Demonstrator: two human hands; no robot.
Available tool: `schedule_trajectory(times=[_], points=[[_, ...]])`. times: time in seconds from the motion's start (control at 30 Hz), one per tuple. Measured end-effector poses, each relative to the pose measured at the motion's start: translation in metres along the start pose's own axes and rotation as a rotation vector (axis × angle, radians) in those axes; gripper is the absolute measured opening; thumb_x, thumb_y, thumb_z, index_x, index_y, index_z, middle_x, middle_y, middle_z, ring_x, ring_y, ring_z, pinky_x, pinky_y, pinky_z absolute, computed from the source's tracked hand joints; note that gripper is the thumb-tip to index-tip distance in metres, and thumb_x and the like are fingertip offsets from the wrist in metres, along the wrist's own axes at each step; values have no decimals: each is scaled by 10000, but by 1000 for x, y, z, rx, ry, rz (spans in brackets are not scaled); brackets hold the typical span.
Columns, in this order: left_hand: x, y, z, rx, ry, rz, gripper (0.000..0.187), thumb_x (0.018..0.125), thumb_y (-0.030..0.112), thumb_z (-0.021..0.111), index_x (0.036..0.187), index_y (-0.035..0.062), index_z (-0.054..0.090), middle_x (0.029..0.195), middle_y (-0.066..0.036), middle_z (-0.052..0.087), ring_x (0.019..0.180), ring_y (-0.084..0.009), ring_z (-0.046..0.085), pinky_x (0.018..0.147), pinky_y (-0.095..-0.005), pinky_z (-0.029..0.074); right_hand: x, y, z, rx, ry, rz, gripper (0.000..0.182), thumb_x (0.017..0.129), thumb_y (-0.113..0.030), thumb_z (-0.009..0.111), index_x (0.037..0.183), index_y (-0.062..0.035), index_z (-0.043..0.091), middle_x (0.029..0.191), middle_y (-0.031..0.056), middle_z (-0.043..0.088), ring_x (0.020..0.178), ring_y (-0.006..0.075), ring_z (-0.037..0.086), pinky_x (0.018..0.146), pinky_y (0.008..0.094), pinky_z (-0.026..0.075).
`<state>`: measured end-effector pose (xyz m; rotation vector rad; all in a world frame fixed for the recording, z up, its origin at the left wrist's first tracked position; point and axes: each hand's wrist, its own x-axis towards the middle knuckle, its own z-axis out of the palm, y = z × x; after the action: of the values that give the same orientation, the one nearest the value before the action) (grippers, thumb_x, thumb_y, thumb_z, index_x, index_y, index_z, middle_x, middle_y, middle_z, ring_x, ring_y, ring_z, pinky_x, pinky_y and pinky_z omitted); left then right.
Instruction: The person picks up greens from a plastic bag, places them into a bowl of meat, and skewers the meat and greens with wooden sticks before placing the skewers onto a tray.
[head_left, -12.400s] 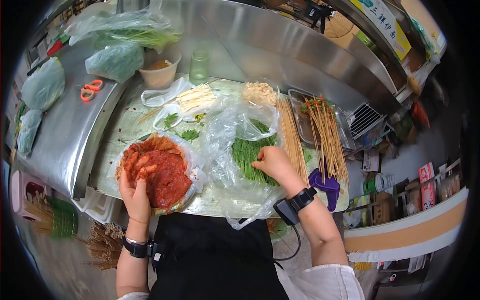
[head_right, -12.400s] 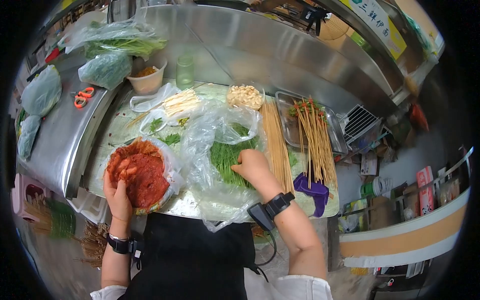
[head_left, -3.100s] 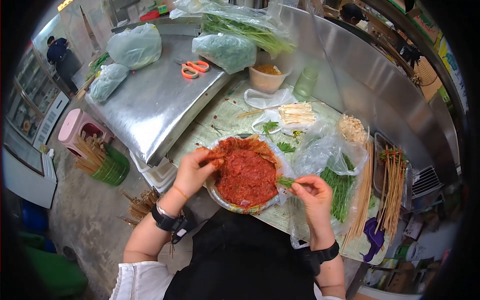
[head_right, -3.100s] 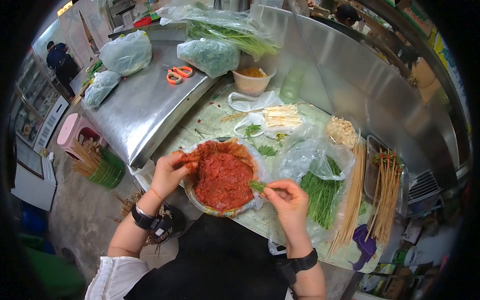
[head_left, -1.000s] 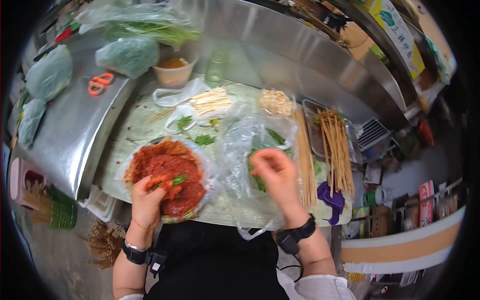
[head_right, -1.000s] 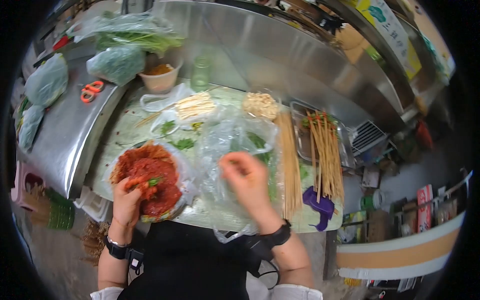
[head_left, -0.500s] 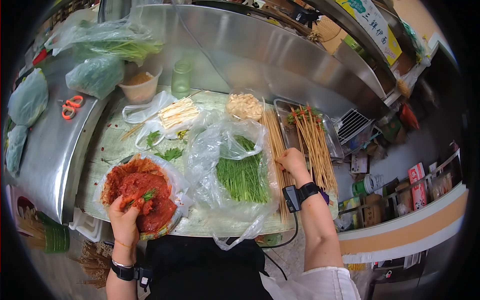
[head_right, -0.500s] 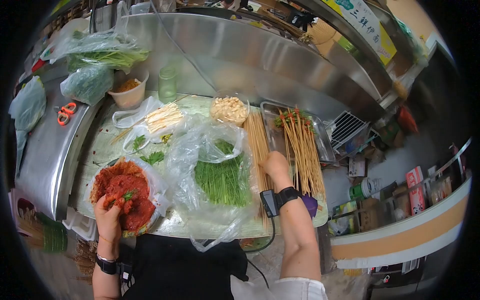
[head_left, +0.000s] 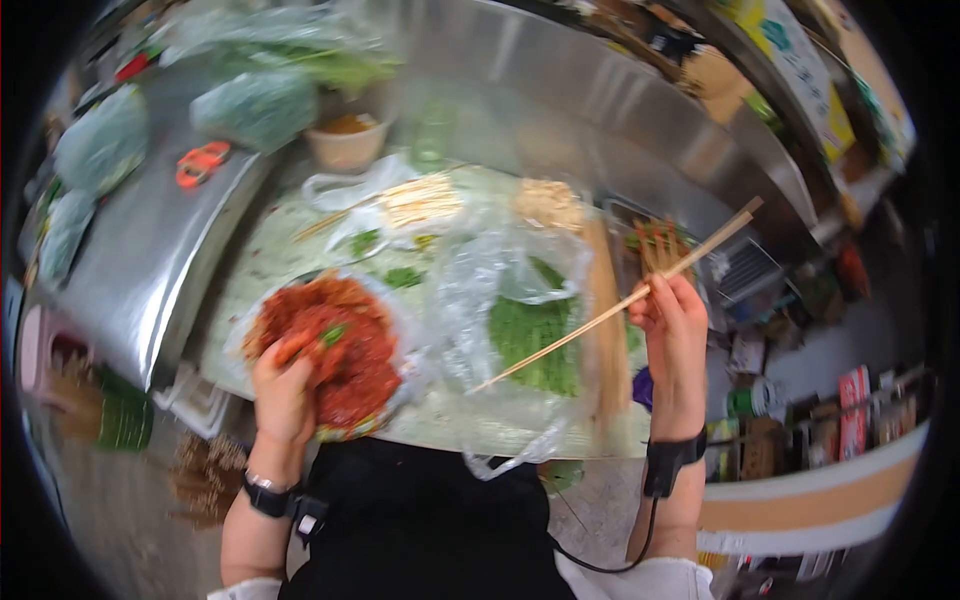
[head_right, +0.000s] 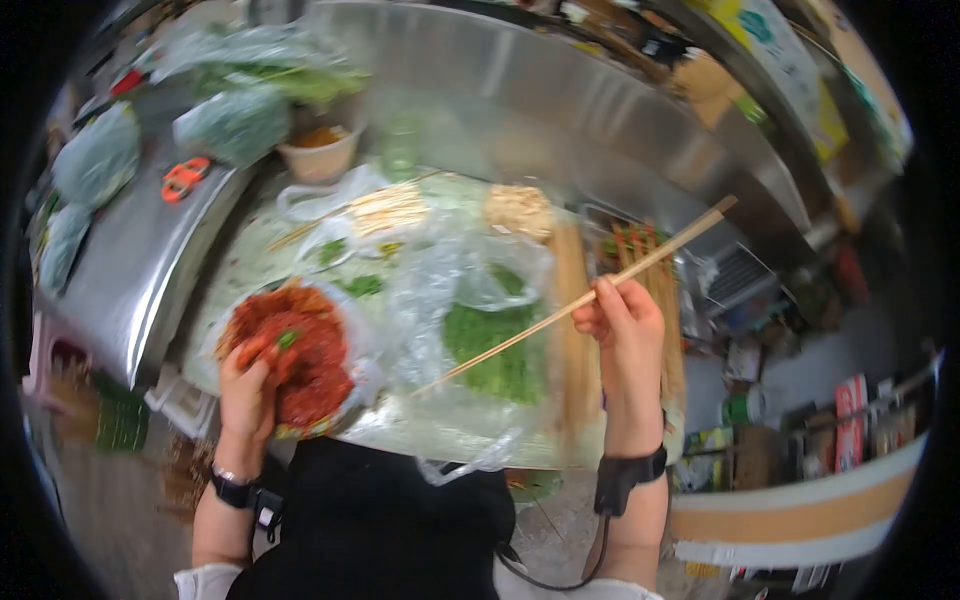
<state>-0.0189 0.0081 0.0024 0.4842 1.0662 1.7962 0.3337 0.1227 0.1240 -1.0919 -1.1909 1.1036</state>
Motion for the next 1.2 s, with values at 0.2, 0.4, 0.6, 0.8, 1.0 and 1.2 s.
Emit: schedule_trajectory(times=[0.2, 0.4, 0.6, 0.8, 1.0, 1.2], points=[[-4, 3, 7, -321, -95, -13, 316, 844, -18, 501, 1159, -18, 474, 1052, -105, 575, 971, -248, 592, 809, -318, 512, -60, 53, 107, 280, -82, -16, 135, 898, -150, 542, 928, -20, 562, 813, 69, 609, 663, 121, 600, 607, 242, 484], [-7, 17, 7, -320, -26, -27, 276, 869, -39, 457, 1141, -43, 502, 1090, -119, 578, 958, -232, 611, 794, -296, 539, -96, 74, 151, 326, -172, 105, 119, 883, -127, 561, 932, -18, 558, 845, 82, 601, 683, 157, 601, 644, 267, 494], [-8, 18, 2, -268, -78, -28, 280, 857, -51, 459, 1134, -62, 502, 1083, -124, 582, 959, -246, 610, 801, -314, 537, -97, 75, 155, 257, -632, 236, 251, 934, -203, 445, 976, 29, 532, 823, 131, 615, 710, 217, 632, 676, 307, 517], [-10, 21, -10, -72, -121, -21, 301, 809, -87, 476, 1101, -61, 543, 1042, -112, 608, 925, -204, 616, 802, -308, 521, -72, 65, 139, 458, -460, 331, 306, 947, -227, 386, 969, 46, 522, 845, 199, 625, 703, 255, 652, 632, 309, 551], [-19, 21, -12, 221, -218, 2, 276, 761, -85, 520, 1026, -49, 593, 968, -53, 626, 835, -102, 596, 746, -245, 506, -53, 60, 144, 437, -423, 280, 234, 927, -197, 446, 945, 22, 528, 814, 175, 628, 651, 226, 646, 589, 282, 542], [-22, 21, -11, 373, -241, 81, 274, 747, -82, 538, 1008, -33, 607, 956, -38, 632, 829, -88, 586, 749, -241, 503, -48, 64, 145, 407, -486, 310, 252, 933, -203, 432, 918, 28, 531, 774, 174, 626, 630, 225, 644, 577, 282, 542]])
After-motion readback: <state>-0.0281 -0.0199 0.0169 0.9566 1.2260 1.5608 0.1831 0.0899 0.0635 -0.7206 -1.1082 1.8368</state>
